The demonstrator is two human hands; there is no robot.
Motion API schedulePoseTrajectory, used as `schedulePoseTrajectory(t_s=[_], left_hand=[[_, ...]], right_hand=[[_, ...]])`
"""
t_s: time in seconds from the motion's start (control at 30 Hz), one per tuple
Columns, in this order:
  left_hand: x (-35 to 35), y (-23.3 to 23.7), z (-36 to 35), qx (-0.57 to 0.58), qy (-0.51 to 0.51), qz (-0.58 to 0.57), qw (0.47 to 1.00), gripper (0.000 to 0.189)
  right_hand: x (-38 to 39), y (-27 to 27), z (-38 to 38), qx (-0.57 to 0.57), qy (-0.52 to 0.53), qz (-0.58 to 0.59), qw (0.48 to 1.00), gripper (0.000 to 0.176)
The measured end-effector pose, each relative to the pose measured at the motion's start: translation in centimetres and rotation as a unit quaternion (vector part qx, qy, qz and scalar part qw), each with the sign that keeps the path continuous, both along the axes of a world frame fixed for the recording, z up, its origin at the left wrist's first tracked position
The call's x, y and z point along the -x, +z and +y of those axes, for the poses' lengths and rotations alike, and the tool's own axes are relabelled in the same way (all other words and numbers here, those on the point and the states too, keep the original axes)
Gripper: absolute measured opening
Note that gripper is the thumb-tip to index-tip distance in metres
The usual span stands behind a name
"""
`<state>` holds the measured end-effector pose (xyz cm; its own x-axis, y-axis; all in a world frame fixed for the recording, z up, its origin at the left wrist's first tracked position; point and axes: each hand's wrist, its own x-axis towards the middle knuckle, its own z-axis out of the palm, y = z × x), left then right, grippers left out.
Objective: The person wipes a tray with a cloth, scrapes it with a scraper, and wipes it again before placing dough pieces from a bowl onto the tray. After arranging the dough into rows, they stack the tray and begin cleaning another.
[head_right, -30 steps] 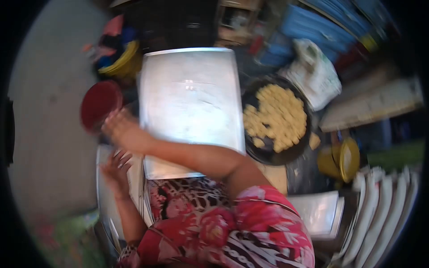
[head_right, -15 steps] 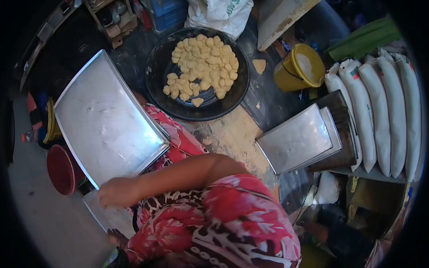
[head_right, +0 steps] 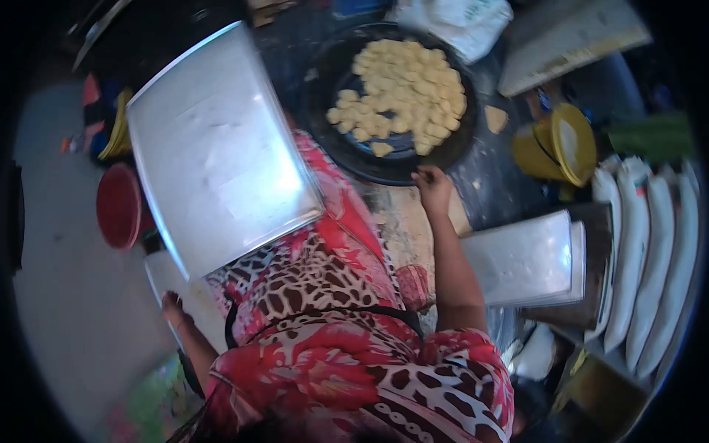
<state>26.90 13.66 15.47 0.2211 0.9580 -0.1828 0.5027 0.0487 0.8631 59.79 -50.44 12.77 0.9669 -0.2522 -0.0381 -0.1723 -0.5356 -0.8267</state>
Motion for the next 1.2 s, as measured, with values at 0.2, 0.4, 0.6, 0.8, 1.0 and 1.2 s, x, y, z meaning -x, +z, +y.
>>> schedulePoseTrajectory(t_s=[0.2,0.4,0.6,0.8,1.0,1.2], left_hand=[[1.8,-2.9,-3.1,0.154,0.056,0.041,0.986,0.041],[0.4,-1.4,-3.6,0.064,-0.067,-0.003,0.996,0.040],[-10.6,10.6,-8.3,-0.163,-0.166,-0.059,0.971,0.040],[-18.4,18.8,-19.8,-0.223,-0.447,-0.070,0.864,0.029],[-24.9,20.4,-32.7,-0.181,-0.834,-0.044,0.520,0.028],[-24.1,18.4,-33.2,-0.120,-0.877,0.002,0.466,0.032]], right_hand=[[4.4,-7.8,0.0,0.067,0.107,0.184,0.975,0.016],[10.8,-10.5,-5.5,0.164,0.146,0.271,0.937,0.023],[20.2,-16.4,-8.7,0.228,0.088,0.527,0.814,0.049],[29.4,-24.7,-10.4,0.333,0.345,0.500,0.721,0.063],[23.3,-16.0,-6.2,0.173,0.060,0.470,0.863,0.063],[20.1,-12.8,-7.7,-0.509,0.088,0.421,0.746,0.050]])
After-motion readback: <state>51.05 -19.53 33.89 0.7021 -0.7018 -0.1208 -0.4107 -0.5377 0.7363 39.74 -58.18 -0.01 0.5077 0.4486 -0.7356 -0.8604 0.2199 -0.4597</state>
